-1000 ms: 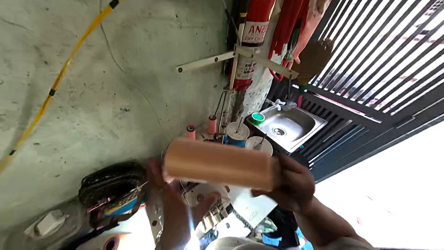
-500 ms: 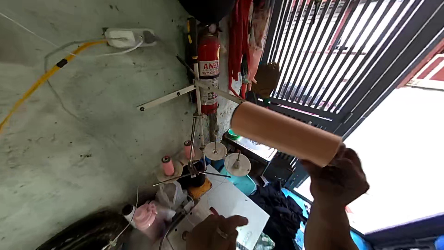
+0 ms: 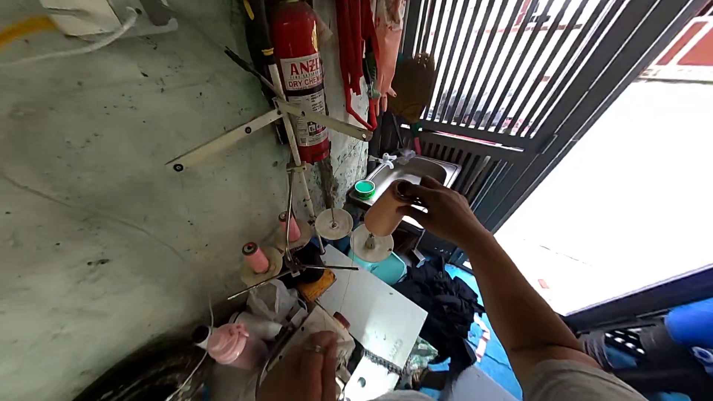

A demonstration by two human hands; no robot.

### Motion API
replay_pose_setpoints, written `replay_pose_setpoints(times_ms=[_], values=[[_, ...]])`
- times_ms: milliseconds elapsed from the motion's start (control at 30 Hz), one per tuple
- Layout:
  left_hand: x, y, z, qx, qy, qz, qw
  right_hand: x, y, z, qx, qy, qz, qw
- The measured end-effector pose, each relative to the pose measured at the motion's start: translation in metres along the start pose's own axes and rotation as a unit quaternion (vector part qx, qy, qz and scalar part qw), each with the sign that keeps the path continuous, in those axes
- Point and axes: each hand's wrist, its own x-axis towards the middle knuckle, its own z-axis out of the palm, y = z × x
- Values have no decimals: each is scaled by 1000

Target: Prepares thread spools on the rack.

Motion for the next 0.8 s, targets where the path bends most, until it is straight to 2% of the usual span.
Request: replay_pose_setpoints(times_ms=[133,233,333,467,600,633,700,767,800], values=[[4,-10,-7,48,11,-53,997,29,2,29,-26,-111,3,993],[7,-16,-8,50,13,-60,997,41,6,54,-36,-182,9,983],[10,-21,-7,23,7,-57,998,42,5,64,-50,-219,17,974],[17,-23,-8,-114,-40,-50,991,42,1,60,-64,-238,23,969],[28,-24,-6,-309,-80,-57,946,42,-1,54,-66,-251,29,965],[32,-23,-6,-346,-89,-61,932,41,-1,48,-36,-230,28,972],[38,-20,-7,-397,-101,-70,909,41,-1,39,83,-101,5,991],[44,-15,-5,-429,-111,-76,893,47,-8,39,229,78,-20,970],[47,-13,-4,-440,-117,-77,887,54,-15,39,293,128,-22,947]])
